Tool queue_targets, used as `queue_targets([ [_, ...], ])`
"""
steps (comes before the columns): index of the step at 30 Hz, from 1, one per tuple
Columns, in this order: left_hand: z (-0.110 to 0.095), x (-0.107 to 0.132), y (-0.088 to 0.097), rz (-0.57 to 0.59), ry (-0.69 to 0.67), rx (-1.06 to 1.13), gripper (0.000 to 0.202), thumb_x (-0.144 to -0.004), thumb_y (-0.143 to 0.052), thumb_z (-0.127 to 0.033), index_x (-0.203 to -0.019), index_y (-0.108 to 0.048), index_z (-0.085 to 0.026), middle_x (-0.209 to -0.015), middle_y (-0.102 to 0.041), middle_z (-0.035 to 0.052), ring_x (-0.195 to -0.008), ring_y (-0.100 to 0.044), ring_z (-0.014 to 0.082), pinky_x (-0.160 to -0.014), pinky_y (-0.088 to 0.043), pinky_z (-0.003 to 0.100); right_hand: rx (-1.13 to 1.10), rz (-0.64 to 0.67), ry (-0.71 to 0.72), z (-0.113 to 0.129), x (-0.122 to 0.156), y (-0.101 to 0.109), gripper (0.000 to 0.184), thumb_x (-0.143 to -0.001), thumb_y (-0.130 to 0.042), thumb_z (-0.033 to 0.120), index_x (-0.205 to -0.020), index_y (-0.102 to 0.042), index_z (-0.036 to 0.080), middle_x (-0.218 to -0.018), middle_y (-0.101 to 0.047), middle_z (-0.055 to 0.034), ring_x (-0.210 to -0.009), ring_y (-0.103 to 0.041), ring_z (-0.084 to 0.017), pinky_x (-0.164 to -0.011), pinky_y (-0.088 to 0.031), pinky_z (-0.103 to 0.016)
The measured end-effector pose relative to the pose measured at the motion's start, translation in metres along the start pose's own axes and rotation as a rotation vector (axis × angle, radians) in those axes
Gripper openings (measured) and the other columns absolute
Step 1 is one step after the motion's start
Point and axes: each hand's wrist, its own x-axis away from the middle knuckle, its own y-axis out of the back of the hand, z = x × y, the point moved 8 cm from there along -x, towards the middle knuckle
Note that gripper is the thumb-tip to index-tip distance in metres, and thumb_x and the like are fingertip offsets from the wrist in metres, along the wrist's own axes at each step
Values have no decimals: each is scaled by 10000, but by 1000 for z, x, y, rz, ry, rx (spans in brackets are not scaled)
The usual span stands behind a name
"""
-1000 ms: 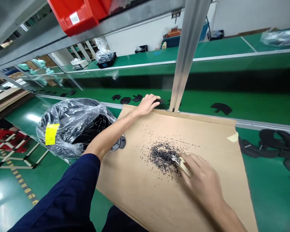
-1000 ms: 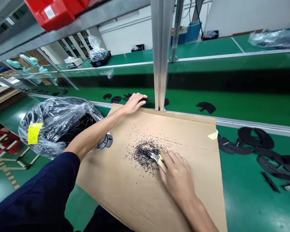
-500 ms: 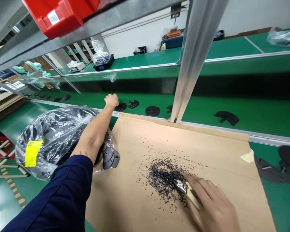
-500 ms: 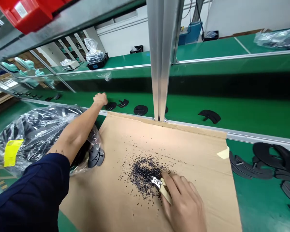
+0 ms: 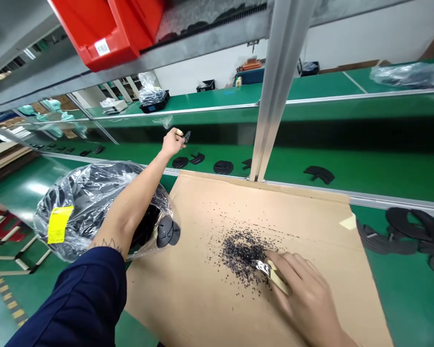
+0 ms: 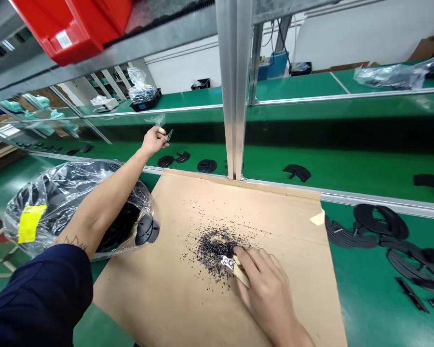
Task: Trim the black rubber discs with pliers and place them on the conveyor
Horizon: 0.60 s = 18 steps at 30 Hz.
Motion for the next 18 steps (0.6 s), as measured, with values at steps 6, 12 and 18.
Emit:
queue_targets([
  [6,-91,78,-32,221,-364,165,67,-783,-673,-121,-842,-683,-149,-941,-740,59,-868,-704,171,-834,-576,308,-310,-33,-204,5,-3,1,200,-946,-596,229,-1113,-696,181,-900,-744,-82,-744,-683,-199,-623,-544,-302],
  [12,-175,228,-57,626,-947,219,114,-916,-603,-173,-901,-713,-200,-940,-716,70,-894,-683,184,-819,-552,317,-791,-42,-551,-14,0,-16,331,-967,-585,460,-1110,-685,179,-934,-734,-81,-601,-590,-147,-540,-489,-282],
  [18,-183,284,-56,806,-979,120,146,-984,-538,-229,-1024,-675,-204,-1048,-695,108,-994,-667,214,-880,-557,333,-1016,58,-641,-11,0,-32,347,-842,-733,518,-990,-684,208,-750,-622,-4,-590,-506,-143,-570,-451,-295],
])
